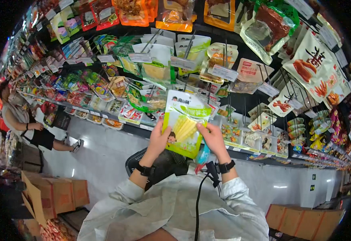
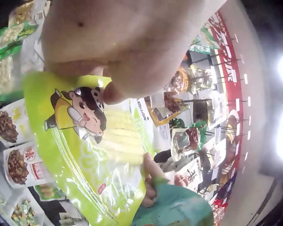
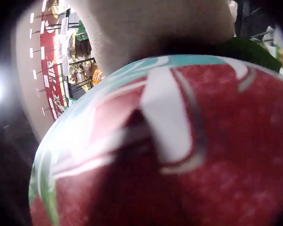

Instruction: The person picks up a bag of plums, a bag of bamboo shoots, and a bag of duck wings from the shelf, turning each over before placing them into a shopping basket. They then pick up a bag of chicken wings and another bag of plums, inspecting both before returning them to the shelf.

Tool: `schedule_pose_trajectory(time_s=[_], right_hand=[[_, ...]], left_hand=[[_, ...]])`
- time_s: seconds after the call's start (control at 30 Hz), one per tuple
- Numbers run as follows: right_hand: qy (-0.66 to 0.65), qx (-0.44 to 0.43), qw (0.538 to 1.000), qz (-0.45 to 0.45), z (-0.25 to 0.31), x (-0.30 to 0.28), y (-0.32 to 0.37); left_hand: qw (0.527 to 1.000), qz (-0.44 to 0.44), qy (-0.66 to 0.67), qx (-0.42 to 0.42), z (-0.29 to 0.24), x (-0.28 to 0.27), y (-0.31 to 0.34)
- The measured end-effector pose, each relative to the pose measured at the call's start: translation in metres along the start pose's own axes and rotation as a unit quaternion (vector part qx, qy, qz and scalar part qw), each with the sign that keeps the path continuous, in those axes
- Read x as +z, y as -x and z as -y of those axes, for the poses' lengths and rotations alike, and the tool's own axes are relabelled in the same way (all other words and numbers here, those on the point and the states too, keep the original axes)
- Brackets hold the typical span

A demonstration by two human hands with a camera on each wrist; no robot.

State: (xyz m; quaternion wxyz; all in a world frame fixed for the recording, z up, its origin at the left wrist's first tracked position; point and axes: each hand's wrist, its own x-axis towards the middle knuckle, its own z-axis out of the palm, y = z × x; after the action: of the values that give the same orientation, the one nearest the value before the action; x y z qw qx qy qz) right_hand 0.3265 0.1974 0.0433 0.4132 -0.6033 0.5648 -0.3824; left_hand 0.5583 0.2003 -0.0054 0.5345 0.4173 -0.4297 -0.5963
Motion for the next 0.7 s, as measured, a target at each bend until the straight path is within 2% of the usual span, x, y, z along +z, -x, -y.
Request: schedule_pose_trajectory(time_s=[0.13,0.3,0.4,0.5,0.7], right_hand=[[-0.048,-0.067,0.996,-0.022,-0.017,-0.001,-0.072],[-0.075,-0.105,0.992,-0.015,0.001,-0.018,-0.133],[-0.043,-0.088,0.995,0.019,-0.011,-0.025,-0.160],[-0.009,-0.021,0.999,0.044,-0.020,-0.027,-0.172],[-0.046,-0.078,0.993,0.077,-0.018,-0.024,-0.181]], left_hand=[[0.996,-0.027,-0.050,0.067,-0.011,0.007,-0.066],[0.987,-0.088,-0.109,0.084,-0.033,0.020,-0.120],[0.984,-0.108,-0.108,0.088,-0.035,0.021,-0.132],[0.982,-0.134,-0.115,0.069,-0.028,0.020,-0.137],[0.973,-0.191,-0.117,0.060,-0.023,0.025,-0.130]])
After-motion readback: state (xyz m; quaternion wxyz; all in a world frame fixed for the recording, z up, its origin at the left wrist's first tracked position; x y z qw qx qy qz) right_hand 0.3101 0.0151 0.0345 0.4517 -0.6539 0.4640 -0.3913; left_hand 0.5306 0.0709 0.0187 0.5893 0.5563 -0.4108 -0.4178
